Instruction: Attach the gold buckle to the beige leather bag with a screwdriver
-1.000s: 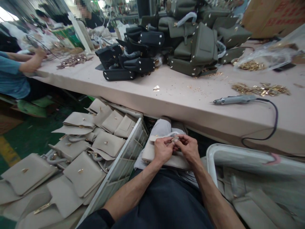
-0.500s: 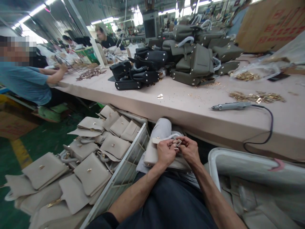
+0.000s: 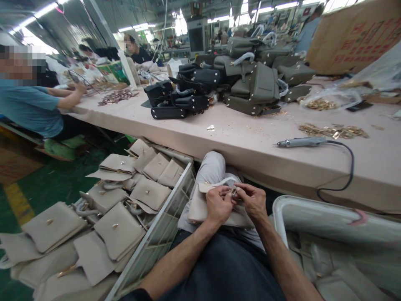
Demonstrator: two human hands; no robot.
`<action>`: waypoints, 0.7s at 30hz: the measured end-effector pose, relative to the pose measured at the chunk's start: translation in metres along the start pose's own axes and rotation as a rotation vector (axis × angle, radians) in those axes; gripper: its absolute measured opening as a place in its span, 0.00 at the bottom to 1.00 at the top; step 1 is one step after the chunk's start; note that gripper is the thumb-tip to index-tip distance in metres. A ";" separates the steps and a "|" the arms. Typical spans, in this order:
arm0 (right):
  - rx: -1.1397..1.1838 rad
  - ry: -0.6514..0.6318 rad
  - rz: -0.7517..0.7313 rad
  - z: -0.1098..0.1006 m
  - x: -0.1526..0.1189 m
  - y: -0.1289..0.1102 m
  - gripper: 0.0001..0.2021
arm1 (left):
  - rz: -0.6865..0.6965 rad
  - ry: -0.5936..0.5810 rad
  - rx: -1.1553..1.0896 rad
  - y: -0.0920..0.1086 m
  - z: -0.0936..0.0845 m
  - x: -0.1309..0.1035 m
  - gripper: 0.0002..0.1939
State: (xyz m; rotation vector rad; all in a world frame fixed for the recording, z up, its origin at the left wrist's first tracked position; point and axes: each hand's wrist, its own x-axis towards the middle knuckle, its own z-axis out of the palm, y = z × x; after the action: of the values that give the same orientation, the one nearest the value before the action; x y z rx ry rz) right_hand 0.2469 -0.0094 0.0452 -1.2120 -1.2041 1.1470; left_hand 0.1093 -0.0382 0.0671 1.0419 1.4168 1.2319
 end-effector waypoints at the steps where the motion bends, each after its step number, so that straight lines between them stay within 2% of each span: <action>1: -0.009 0.002 -0.007 0.000 0.001 0.000 0.20 | -0.001 -0.011 -0.004 0.000 -0.001 0.000 0.10; 7: 0.006 -0.014 0.012 -0.006 0.005 0.002 0.20 | -0.031 -0.136 -0.050 0.003 -0.002 0.007 0.14; 13: -0.030 -0.084 0.034 -0.016 0.008 -0.004 0.19 | -0.118 -0.151 -0.060 0.009 0.002 0.016 0.15; 17: -0.030 -0.024 0.078 -0.016 0.016 -0.008 0.17 | -0.124 -0.178 -0.007 0.011 0.006 0.025 0.14; 21: -0.087 0.054 0.115 -0.017 0.033 -0.009 0.16 | -0.145 -0.287 0.023 0.013 0.015 0.042 0.18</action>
State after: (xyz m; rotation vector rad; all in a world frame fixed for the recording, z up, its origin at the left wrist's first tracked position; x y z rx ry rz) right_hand 0.2656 0.0222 0.0557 -1.3849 -1.1663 1.1478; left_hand 0.1171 0.0069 0.0739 1.0650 1.2614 0.9225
